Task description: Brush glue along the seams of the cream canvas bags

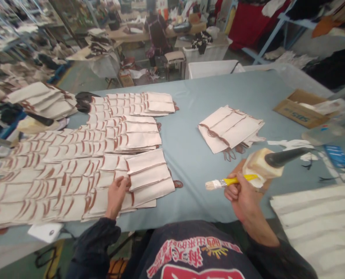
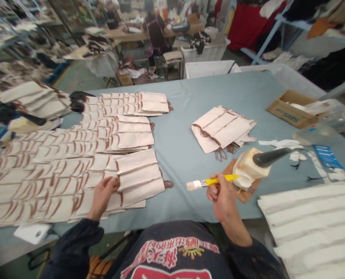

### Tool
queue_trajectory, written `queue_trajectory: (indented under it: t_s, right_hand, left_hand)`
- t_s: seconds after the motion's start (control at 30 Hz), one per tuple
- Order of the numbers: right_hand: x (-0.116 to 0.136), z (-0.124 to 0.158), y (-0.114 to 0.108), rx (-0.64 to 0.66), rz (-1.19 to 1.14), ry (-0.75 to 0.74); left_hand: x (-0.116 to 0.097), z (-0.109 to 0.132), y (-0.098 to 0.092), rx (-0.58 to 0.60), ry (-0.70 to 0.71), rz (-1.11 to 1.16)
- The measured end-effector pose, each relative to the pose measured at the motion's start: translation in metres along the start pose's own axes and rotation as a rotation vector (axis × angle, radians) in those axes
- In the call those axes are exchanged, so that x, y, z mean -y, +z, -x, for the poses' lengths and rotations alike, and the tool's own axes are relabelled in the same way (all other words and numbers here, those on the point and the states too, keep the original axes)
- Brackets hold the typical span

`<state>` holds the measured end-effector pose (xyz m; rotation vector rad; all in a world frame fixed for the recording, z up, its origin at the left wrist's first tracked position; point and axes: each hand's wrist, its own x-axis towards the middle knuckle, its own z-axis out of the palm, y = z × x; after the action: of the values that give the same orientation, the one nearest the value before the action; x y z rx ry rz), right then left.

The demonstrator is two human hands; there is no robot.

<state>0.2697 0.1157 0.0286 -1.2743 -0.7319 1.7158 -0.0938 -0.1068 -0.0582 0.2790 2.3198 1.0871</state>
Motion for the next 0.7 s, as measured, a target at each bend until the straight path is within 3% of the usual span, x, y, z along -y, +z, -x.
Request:
queue_trajectory:
  t_s: [0.1, 0.2, 0.33, 0.5, 0.7]
  right_hand:
    - [-0.004, -0.004, 0.005, 0.04, 0.033, 0.018]
    - [-0.004, -0.007, 0.014, 0.083, 0.053, 0.04]
    - [-0.003, -0.007, 0.023, 0.112, 0.072, 0.057]
    - [-0.008, -0.007, 0.017, 0.143, 0.082, 0.036]
    - [-0.013, -0.011, 0.01, 0.109, 0.078, 0.033]
  left_hand:
    - [0.012, 0.013, 0.003, 0.037, -0.071, -0.051]
    - [0.009, 0.006, 0.006, 0.059, -0.089, -0.128]
    - [0.001, -0.007, 0.013, 0.069, -0.049, -0.217]
    - [-0.004, -0.005, 0.024, 0.068, 0.032, -0.248]
    - [-0.018, -0.017, 0.009, 0.155, 0.098, -0.214]
